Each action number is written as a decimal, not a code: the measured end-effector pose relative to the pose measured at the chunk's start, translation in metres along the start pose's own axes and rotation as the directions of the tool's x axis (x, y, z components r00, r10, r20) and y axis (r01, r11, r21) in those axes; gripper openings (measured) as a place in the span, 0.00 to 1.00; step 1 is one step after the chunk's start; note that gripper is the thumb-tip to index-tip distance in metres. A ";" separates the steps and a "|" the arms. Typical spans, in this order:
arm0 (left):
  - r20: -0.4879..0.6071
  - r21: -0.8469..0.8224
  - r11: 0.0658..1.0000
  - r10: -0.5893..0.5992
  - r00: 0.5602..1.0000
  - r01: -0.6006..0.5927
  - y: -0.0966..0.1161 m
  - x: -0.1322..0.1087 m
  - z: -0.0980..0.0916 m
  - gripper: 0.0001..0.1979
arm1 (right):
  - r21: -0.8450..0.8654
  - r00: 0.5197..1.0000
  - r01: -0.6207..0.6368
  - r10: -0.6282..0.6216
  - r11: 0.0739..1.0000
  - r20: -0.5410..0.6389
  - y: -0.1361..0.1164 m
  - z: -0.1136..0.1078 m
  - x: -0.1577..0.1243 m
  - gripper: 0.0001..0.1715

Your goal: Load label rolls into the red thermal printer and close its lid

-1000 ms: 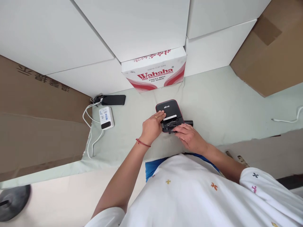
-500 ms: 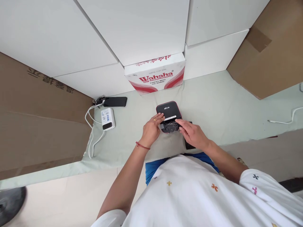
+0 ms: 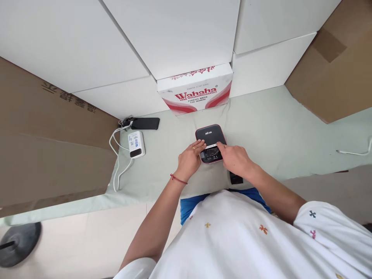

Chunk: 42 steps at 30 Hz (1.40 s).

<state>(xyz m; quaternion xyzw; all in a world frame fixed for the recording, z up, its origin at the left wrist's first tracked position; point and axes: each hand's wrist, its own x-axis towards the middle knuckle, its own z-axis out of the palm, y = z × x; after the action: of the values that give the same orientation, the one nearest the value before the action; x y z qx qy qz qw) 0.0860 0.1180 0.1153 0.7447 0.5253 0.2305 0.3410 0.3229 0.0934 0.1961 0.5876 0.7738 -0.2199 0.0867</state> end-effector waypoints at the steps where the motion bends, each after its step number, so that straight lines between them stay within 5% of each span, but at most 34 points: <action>1: 0.001 -0.042 0.999 -0.002 1.000 0.002 -0.003 0.001 -0.001 0.31 | -0.002 1.000 0.002 -0.002 1.000 -0.006 0.002 0.002 -0.001 0.40; 6: -0.026 -0.284 0.959 -0.029 0.999 0.020 -0.020 -0.002 0.003 0.22 | 0.019 0.996 0.085 -0.084 0.996 -0.040 0.012 0.021 -0.018 0.44; 14: -0.076 -0.519 0.851 -0.139 0.987 0.079 -0.041 -0.005 0.027 0.50 | 0.065 0.955 0.297 -0.296 0.953 -0.028 0.015 0.050 -0.039 0.44; 26: -0.018 -0.471 0.877 -0.112 0.993 0.091 -0.043 -0.012 0.022 0.49 | 0.174 0.923 0.368 -0.336 0.914 -0.187 0.028 0.066 -0.031 0.40; 35: -0.167 -0.376 0.925 -0.119 0.979 0.048 -0.076 -0.023 0.052 0.46 | 0.172 0.962 0.221 -0.186 0.960 -0.198 0.023 0.006 0.014 0.29; 42: -0.262 -0.132 0.991 -0.064 0.963 0.030 -0.085 -0.041 0.087 0.25 | -0.026 0.996 0.061 -0.060 0.998 0.062 -0.007 -0.015 0.093 0.21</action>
<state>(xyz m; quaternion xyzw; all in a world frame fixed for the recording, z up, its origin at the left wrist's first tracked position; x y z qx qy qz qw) 0.0803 0.0745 -0.0053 0.6714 0.5681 0.3529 0.3195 0.2909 0.1797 0.1742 0.5557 0.7912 -0.2296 0.1116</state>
